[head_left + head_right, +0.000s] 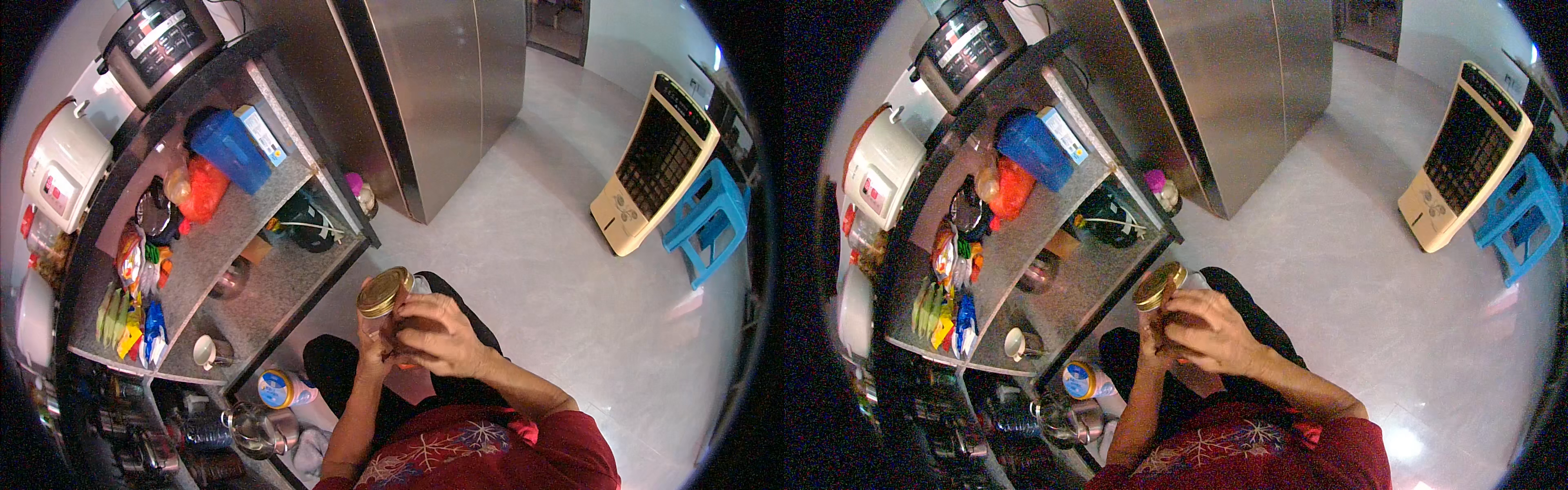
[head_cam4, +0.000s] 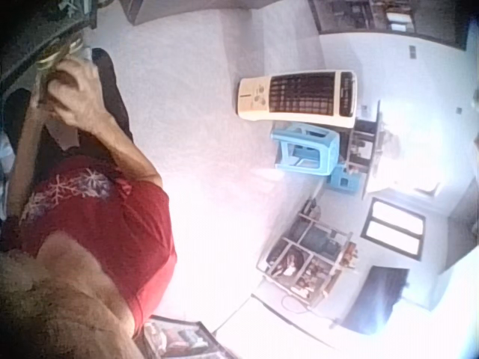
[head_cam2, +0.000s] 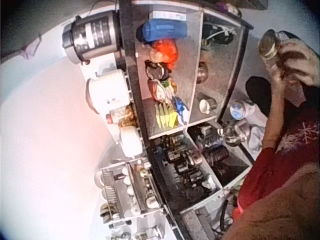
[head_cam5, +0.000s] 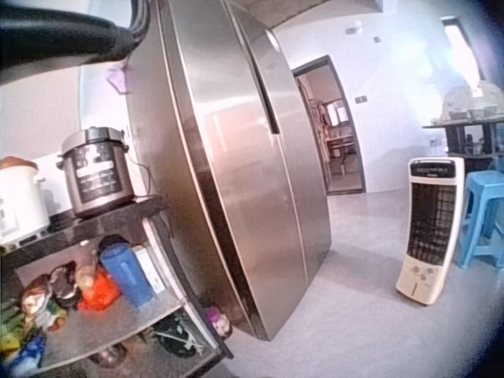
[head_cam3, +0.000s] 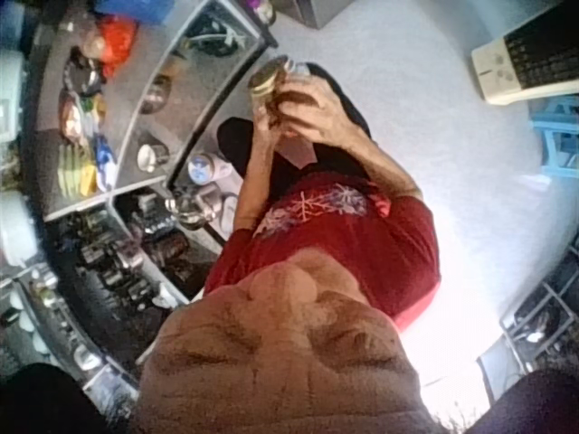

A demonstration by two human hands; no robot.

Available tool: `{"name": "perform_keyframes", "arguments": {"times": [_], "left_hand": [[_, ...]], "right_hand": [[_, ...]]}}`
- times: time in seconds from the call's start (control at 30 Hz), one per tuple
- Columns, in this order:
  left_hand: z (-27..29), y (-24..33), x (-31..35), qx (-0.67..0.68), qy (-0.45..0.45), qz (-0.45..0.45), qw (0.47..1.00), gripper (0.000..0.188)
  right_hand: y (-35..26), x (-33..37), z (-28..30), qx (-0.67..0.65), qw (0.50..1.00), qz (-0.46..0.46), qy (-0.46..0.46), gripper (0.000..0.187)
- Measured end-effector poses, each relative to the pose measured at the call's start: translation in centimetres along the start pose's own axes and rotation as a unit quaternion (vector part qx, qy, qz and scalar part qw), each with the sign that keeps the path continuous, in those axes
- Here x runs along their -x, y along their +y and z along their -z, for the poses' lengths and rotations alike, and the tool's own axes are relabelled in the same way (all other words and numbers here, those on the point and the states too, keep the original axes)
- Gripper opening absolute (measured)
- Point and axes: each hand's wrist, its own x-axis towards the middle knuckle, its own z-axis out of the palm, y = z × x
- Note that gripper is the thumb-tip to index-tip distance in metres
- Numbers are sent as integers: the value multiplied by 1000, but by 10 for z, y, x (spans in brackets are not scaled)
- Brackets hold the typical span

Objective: The person sits on the kitchen floor and wipes various items with a brown cloth. They clean a blue plastic container, a glass jar with a gold lid, a green electric kettle, a metal pot, a white plastic funnel, and a metal strainer. The person wipes the exterior and interior of each item before placing them back on the counter or shelf.

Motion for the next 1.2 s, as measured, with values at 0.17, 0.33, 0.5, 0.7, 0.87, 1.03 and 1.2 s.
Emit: {"name": "perform_keyframes", "arguments": {"times": [0.17, 0.33, 0.5, 0.7, 0.87, 1.03, 1.2], "left_hand": [[4, -4, 1, 36, 35, 90, 995, 102], [18, -13, 6, 87, 15, 99, 991, 106], [16, -27, -3, 233, -9, 84, 969, 103], [11, -14, -25, 183, 101, 64, 976, 76], [1, 2, -38, 108, 37, 125, 986, 75], [34, -15, -23, 128, -3, 104, 986, 72], [49, -21, -19, 286, -64, 104, 950, 51]], "right_hand": [[27, -17, -3, -183, 942, -253, 124, 17], [68, -16, -4, -500, 735, -451, 86, 24], [67, -5, -6, -492, 733, -451, 130, 29], [29, 0, 12, -67, 971, -223, 52, 29], [-4, 5, 7, 27, 995, -99, 19, 40], [8, -14, 4, -19, 990, -123, 61, 32], [33, -51, -4, 2, 975, -189, 120, 26]]}}
